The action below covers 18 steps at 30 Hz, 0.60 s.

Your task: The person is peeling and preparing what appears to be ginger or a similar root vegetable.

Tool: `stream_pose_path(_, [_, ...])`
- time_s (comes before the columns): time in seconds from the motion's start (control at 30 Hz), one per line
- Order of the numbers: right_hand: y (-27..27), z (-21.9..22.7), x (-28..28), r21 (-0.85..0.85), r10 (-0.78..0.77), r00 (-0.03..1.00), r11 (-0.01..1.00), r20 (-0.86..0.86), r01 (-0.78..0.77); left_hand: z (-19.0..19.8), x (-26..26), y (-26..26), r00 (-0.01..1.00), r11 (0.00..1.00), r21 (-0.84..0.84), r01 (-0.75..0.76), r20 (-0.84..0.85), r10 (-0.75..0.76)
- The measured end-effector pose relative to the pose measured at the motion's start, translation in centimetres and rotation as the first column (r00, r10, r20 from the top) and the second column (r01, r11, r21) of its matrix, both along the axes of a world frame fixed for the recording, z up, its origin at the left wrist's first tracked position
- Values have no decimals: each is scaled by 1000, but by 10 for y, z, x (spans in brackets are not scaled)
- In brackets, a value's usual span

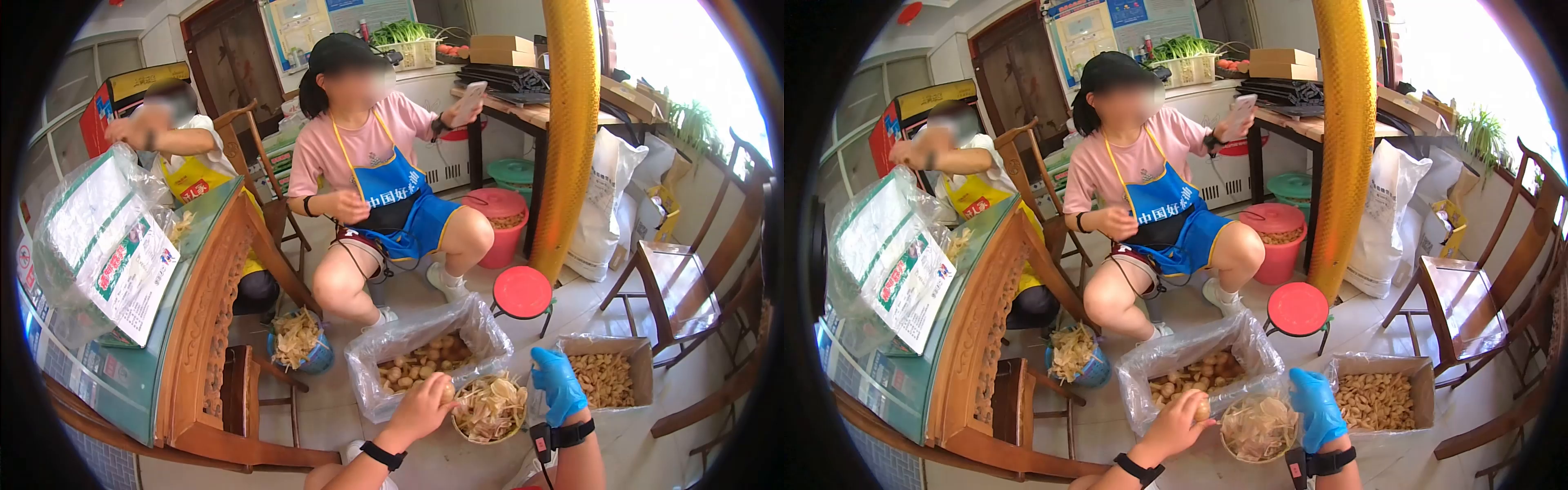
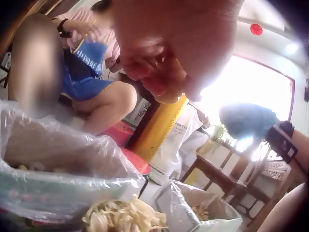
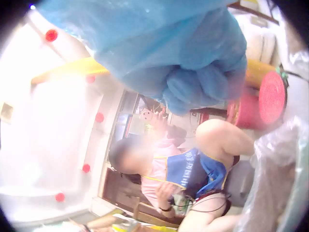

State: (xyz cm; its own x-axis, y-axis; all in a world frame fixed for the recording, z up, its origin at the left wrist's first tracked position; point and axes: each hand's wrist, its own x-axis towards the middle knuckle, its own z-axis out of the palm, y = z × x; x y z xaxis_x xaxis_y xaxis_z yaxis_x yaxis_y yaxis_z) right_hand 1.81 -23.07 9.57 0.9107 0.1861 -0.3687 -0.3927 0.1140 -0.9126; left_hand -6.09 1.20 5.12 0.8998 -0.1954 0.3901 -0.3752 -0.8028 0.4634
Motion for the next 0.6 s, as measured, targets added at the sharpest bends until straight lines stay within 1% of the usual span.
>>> stream_pose_path(0.03, [-3, 1, 2, -65, -145, 989, 987, -19, 144, 6, 0, 1, 996, 996, -77, -53, -75, 47])
stream_pose_path(0.07, [7, -4, -1, -38, -245, 966, 968, 87, 249, 13, -1, -2, 996, 996, -77, -49, -76, 43])
stream_pose_path(0.1, [9, -22, 0, -39, -249, 965, 967, 86, 253, 20, -3, -7, 981, 970, -226, -93, -190, 50])
stream_pose_path(0.13, [11, -46, 2, -299, -77, 962, 942, 261, 156, 23, -3, -10, 952, 919, -362, -153, -305, 39])
stream_pose_path(0.17, [11, -59, 1, -548, 136, 918, 831, 372, 99, 22, -3, -12, 950, 919, -363, -151, -311, 34])
stream_pose_path(0.2, [20, -46, -2, -771, 272, 895, 626, 352, 113, 21, -2, -15, 936, 867, -464, -179, -352, 5])
stream_pose_path(0.23, [25, -43, -3, -775, 272, 898, 622, 346, 110, 18, -3, -18, 920, 802, -559, -212, -390, -28])
stream_pose_path(0.27, [28, -42, -5, -780, 277, 899, 617, 340, 105, 9, 0, -20, 918, 798, -563, -215, -395, -32])
stream_pose_path(0.3, [31, -42, -6, -785, 283, 899, 612, 333, 98, 2, 6, -21, 905, 646, -723, -245, -409, -114])
stream_pose_path(0.33, [34, -41, -4, -780, 253, 920, 621, 298, 82, -4, 8, -22, 894, 462, -842, -279, -403, -195])
stream_pose_path(0.37, [35, -44, -4, -783, 256, 921, 617, 294, 78, -7, 7, -21, 893, 457, -843, -283, -406, -195])
stream_pose_path(0.43, [36, -54, 1, -770, 280, 917, 636, 285, 45, 3, 9, -19, 791, 271, -847, -457, -527, -311])
stream_pose_path(0.47, [35, -59, 2, -771, 283, 916, 635, 286, 44, -2, 11, -17, 791, 235, -861, -451, -507, -342])
stream_pose_path(0.5, [34, -65, 1, -804, 340, 897, 594, 282, 28, -1, 11, -17, 791, 232, -861, -452, -507, -342])
stream_pose_path(0.53, [33, -71, 1, -835, 395, 877, 550, 273, 13, 1, 11, -17, 769, 190, -848, -495, -530, -358])
stream_pose_path(0.57, [31, -76, 0, -838, 396, 879, 546, 267, 8, 2, 12, -18, 744, 149, -829, -539, -552, -377])
stream_pose_path(0.6, [30, -79, -1, -838, 435, 858, 546, 273, -10, 2, 12, -19, 740, 145, -826, -545, -555, -381])
